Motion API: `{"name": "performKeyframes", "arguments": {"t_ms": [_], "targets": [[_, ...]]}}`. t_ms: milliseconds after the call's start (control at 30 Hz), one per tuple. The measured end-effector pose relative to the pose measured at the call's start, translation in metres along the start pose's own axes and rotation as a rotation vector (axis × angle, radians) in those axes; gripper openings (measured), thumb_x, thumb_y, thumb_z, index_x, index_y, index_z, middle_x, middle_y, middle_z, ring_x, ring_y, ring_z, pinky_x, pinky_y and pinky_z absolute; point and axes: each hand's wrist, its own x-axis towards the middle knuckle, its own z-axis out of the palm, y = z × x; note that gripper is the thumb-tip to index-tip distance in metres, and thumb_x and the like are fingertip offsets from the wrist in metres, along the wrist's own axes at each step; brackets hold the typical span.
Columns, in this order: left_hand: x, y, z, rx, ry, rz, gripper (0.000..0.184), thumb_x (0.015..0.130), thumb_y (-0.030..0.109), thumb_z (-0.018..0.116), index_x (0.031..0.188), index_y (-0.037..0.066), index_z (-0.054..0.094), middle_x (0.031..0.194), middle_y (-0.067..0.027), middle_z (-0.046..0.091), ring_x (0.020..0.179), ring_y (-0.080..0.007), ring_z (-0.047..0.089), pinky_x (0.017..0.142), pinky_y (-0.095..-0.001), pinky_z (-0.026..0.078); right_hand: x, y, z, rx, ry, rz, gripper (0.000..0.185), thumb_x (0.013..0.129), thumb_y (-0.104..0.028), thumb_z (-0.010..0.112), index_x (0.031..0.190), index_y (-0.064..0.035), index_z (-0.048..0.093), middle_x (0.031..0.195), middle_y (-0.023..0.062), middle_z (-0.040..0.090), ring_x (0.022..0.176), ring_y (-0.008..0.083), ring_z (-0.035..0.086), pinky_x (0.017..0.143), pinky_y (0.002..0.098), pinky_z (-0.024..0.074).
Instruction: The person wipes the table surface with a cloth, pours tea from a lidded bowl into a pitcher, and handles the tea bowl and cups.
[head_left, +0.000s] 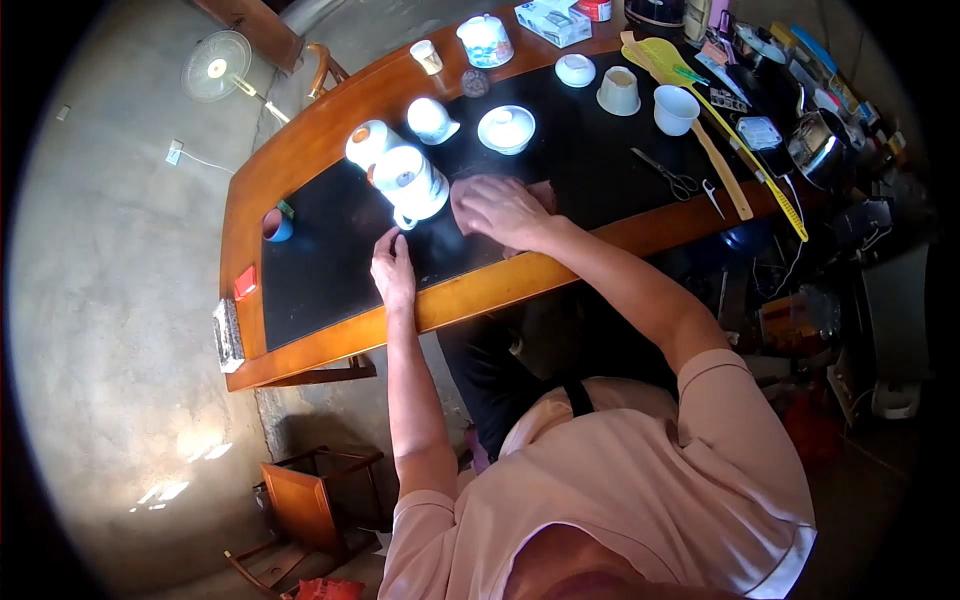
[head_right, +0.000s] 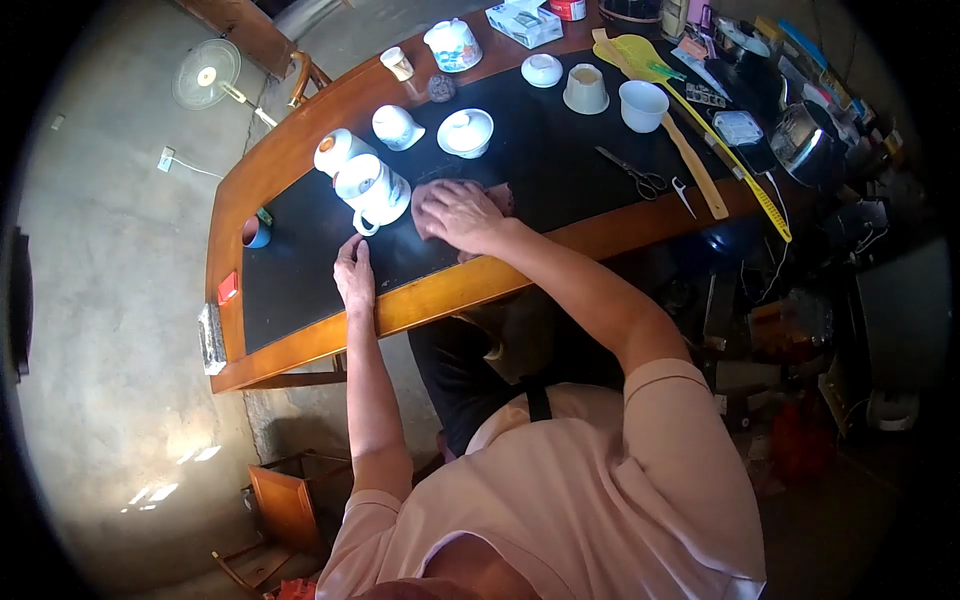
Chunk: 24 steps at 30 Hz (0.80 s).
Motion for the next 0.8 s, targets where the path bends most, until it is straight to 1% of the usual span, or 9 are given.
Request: {"name": "performKeyframes", "arguments": {"t_ms": [33, 67, 100, 167, 267, 400, 533, 667, 800], "targets": [[-0.001, 0.002, -0.001, 0.008, -0.013, 0.013, 0.029, 0.093, 0.021, 0.058, 0.114, 0.003, 0.066, 0.114, -0.0174, 0.066, 0.105, -0.0326, 0.064, 0.094, -0.0372, 0.048, -0.007, -0.002, 0.001, 0.087, 0.037, -0.031, 0.043, 0.093, -0.028, 0.055, 0.135, -0.0187, 0.052, 0.145, 0.0128, 0.040, 0.138, 0.0319, 0.034, 0.115, 0.0489, 0.0248], [-0.002, 0.002, 0.000, 0.024, -0.022, 0.018, 0.029, 0.093, 0.020, 0.058, 0.115, 0.003, 0.065, 0.115, -0.0168, 0.066, 0.106, -0.0326, 0.063, 0.095, -0.0371, 0.047, -0.022, -0.005, 0.003, -0.037, 0.041, -0.172, 0.042, 0.095, -0.032, 0.052, 0.136, -0.0187, 0.051, 0.145, 0.0116, 0.042, 0.137, 0.0300, 0.035, 0.115, 0.0488, 0.0247], [-0.003, 0.002, 0.000, 0.041, -0.032, 0.022, 0.029, 0.093, 0.020, 0.059, 0.115, 0.003, 0.065, 0.117, -0.0162, 0.065, 0.107, -0.0326, 0.063, 0.096, -0.0370, 0.047, -0.035, -0.020, -0.015, 0.158, -0.080, -0.070, 0.043, 0.097, -0.036, 0.049, 0.136, -0.0184, 0.051, 0.146, 0.0094, 0.043, 0.138, 0.0273, 0.035, 0.115, 0.0488, 0.0244], [-0.003, 0.004, 0.001, 0.065, -0.043, 0.023, 0.029, 0.092, 0.019, 0.059, 0.116, 0.004, 0.064, 0.119, -0.0152, 0.064, 0.109, -0.0325, 0.061, 0.097, -0.0369, 0.046, -0.060, -0.012, -0.017, 0.186, -0.061, -0.183, 0.044, 0.098, -0.039, 0.049, 0.135, -0.0172, 0.052, 0.146, 0.0083, 0.044, 0.139, 0.0248, 0.035, 0.115, 0.0478, 0.0235], [-0.006, 0.003, 0.001, 0.079, -0.045, 0.009, 0.028, 0.092, 0.018, 0.059, 0.116, 0.005, 0.064, 0.121, -0.0139, 0.063, 0.112, -0.0319, 0.060, 0.098, -0.0370, 0.046, -0.073, 0.006, -0.062, 0.220, -0.172, 0.033, 0.043, 0.098, -0.039, 0.049, 0.133, -0.0154, 0.055, 0.143, 0.0095, 0.046, 0.138, 0.0264, 0.036, 0.114, 0.0450, 0.0253], [-0.004, 0.000, 0.001, 0.085, -0.056, 0.021, 0.027, 0.092, 0.018, 0.059, 0.116, 0.007, 0.065, 0.123, -0.0123, 0.062, 0.114, -0.0304, 0.059, 0.100, -0.0370, 0.045, -0.069, 0.087, -0.066, 0.034, -0.043, 0.159, 0.044, 0.099, -0.039, 0.046, 0.134, -0.0133, 0.054, 0.143, 0.0122, 0.046, 0.136, 0.0277, 0.038, 0.112, 0.0430, 0.0291], [-0.006, 0.005, -0.001, 0.074, -0.074, -0.001, 0.026, 0.092, 0.018, 0.059, 0.115, 0.008, 0.065, 0.124, -0.0106, 0.062, 0.115, -0.0295, 0.058, 0.102, -0.0362, 0.044, -0.061, 0.120, -0.068, -0.093, 0.030, 0.395, 0.047, 0.098, -0.039, 0.045, 0.136, -0.0114, 0.049, 0.146, 0.0136, 0.042, 0.136, 0.0295, 0.038, 0.112, 0.0444, 0.0299], [-0.006, 0.005, -0.001, 0.074, -0.070, 0.004, 0.027, 0.092, 0.018, 0.059, 0.115, 0.007, 0.066, 0.124, -0.0111, 0.062, 0.114, -0.0297, 0.059, 0.101, -0.0361, 0.044, -0.064, 0.104, -0.050, -0.152, 0.076, 0.427, 0.051, 0.097, -0.044, 0.042, 0.135, -0.0106, 0.050, 0.145, 0.0152, 0.042, 0.136, 0.0321, 0.036, 0.112, 0.0469, 0.0294], [-0.004, 0.004, 0.000, 0.085, -0.068, 0.005, 0.028, 0.092, 0.019, 0.060, 0.116, 0.007, 0.066, 0.123, -0.0116, 0.063, 0.113, -0.0302, 0.060, 0.101, -0.0367, 0.045, -0.086, 0.048, -0.063, -0.046, -0.009, 0.356, 0.051, 0.098, -0.044, 0.043, 0.135, -0.0112, 0.052, 0.143, 0.0173, 0.045, 0.136, 0.0340, 0.038, 0.113, 0.0475, 0.0272]]}}
